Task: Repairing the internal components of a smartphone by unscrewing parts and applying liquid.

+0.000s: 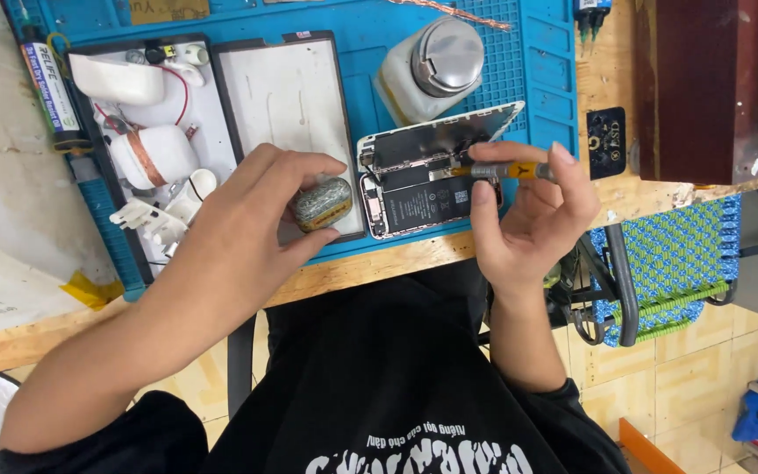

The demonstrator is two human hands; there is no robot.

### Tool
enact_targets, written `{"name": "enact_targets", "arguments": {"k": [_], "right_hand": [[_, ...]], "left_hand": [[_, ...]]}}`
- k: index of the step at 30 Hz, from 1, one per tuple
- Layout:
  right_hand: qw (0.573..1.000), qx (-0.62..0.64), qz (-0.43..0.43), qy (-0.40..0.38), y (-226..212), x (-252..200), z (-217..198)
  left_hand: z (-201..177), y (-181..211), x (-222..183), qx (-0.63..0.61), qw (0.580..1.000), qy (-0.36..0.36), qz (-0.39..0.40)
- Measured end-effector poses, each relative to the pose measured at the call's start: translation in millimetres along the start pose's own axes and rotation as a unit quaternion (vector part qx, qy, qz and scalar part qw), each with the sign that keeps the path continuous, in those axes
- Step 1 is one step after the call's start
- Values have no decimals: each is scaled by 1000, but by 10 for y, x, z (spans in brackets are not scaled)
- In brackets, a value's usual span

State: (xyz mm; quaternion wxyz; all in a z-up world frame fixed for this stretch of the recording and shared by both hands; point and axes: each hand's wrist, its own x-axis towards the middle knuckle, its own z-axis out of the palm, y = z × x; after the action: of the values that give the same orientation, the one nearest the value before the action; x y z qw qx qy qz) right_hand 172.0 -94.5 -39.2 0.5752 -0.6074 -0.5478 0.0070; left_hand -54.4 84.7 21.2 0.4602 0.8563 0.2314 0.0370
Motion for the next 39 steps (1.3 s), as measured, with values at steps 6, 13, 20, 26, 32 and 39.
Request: {"name": "enact_targets", "arguments": {"k": [6, 13, 20, 26, 32, 39], "right_hand": [[1000, -3, 8, 4, -9, -33, 17], [1000, -17, 10, -7, 11, -25, 1], [988, 62, 115, 86, -4, -138, -6], [950, 124, 202, 202, 117, -286, -140], [941, 227, 210, 139, 253, 247, -605], [932, 195, 305, 27, 480, 903, -693]], "left_hand": [[17, 12, -13, -14, 1000, 0, 1], [-11, 19, 5, -33, 998, 4, -50], [23, -84, -6, 77, 993, 60, 64], [-17, -46, -6, 113, 985, 69, 115], [-45, 2, 81, 132, 986, 54, 89], [-79, -3, 101, 233, 968, 37, 86]]}}
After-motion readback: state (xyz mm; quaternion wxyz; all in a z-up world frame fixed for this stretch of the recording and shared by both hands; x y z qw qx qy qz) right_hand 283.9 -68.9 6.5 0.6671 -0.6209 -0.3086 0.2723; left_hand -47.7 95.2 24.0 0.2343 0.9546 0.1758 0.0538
